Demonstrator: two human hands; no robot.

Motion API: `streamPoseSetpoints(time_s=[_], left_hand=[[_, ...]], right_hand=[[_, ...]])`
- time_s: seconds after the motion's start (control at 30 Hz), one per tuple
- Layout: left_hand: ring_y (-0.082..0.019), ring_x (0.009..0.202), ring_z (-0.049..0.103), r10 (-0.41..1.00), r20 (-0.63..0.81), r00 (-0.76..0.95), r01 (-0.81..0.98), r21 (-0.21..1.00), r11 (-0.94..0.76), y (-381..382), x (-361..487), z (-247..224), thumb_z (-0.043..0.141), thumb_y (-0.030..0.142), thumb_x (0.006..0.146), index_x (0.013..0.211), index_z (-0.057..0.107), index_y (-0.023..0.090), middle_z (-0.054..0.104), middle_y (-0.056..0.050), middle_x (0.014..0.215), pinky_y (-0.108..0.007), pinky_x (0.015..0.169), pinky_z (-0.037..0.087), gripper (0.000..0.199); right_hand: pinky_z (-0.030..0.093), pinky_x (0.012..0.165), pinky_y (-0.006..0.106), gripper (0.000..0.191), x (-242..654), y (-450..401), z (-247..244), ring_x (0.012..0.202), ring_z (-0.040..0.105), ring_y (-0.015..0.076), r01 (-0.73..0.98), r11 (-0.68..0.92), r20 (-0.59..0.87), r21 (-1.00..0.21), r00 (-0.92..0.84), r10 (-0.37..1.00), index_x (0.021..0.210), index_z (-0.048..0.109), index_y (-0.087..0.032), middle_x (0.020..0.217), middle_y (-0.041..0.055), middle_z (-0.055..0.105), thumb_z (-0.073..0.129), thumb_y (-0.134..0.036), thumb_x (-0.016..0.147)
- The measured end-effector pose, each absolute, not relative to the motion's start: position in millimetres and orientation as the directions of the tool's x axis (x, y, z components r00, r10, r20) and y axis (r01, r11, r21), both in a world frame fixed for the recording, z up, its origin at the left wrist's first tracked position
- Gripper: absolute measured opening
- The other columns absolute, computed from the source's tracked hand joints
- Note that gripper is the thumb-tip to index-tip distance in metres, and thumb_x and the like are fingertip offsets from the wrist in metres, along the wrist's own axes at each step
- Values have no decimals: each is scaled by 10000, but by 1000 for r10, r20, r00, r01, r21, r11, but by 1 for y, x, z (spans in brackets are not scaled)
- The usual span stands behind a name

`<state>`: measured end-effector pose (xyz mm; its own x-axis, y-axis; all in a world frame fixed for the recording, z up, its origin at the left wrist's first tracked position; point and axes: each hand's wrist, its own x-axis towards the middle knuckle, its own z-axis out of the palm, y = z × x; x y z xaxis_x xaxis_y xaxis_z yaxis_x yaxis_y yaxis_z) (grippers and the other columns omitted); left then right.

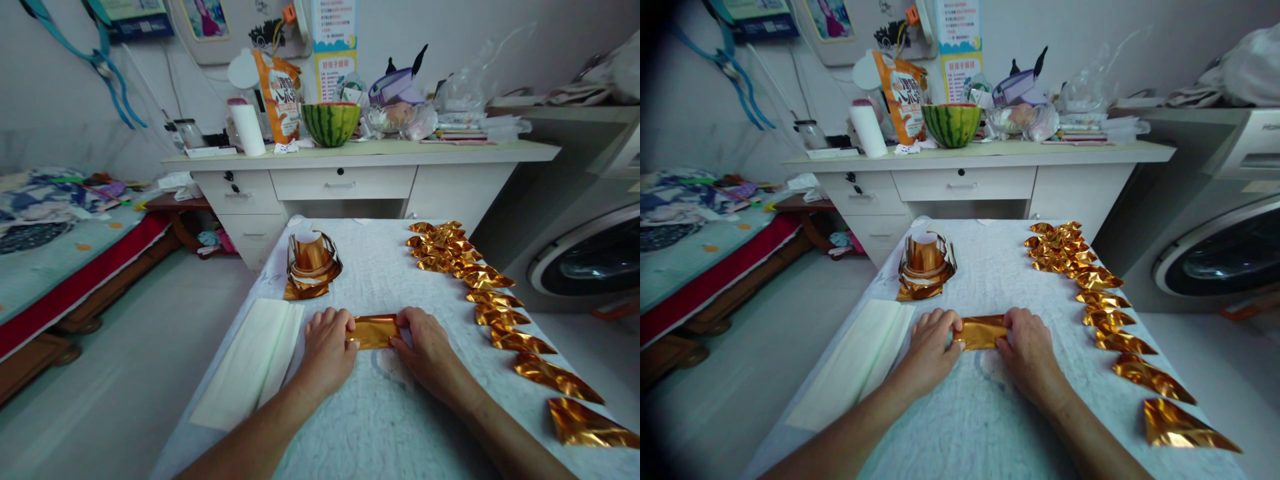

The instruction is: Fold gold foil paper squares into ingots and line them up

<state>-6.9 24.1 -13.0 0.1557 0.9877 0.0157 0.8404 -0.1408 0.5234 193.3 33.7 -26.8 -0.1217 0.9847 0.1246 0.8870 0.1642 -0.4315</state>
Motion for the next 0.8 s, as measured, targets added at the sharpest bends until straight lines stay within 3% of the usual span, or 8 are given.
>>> streamPoseSetpoints(time_s=[0.1,0.23,0.47,0.6,0.7,0.8], left_hand=[[-209,1001,464,984,-20,177,838,528,-140,24,-9,-12,541,144,795,858,561,247,561,3,984,-347,854,315,122],[-196,1005,471,976,-59,208,830,539,-144,25,-12,-9,522,122,798,851,595,258,562,4,1001,-331,869,323,163],[-198,991,482,973,-57,224,828,538,-159,27,-11,-6,516,87,766,813,650,274,561,2,975,-337,861,337,235],[-205,1000,483,978,-30,208,832,531,-161,27,-10,-9,547,102,749,792,662,271,563,-1,966,-352,871,331,209],[-213,985,488,979,-1,204,838,518,-174,26,-8,-10,577,184,784,796,657,263,566,-5,947,-359,851,333,114],[-216,974,490,980,23,197,847,499,-182,25,-7,-12,548,231,841,816,645,258,571,-8,946,-362,826,329,104]], right_hand=[[356,750,324,97,193,34,-26,843,525,219,884,193,106,-426,-163,981,840,609,-201,893,52,594,583,-126,784],[337,736,325,167,189,32,-23,882,516,226,890,198,72,-411,-185,980,791,641,-215,938,58,591,533,-88,802],[339,787,387,199,177,24,-22,968,482,264,933,226,224,-279,-165,961,816,646,-225,1100,83,573,495,-95,805],[345,881,450,149,169,24,-20,1009,481,289,949,249,259,-195,-195,946,891,647,-195,1114,121,579,513,-257,872],[348,904,480,268,165,24,-17,1026,482,313,961,224,258,-163,-177,950,892,650,-184,1112,142,585,540,-428,877],[350,914,493,323,162,23,-15,1042,482,324,965,216,252,-148,-175,952,910,654,-177,1132,150,584,560,-482,858]])
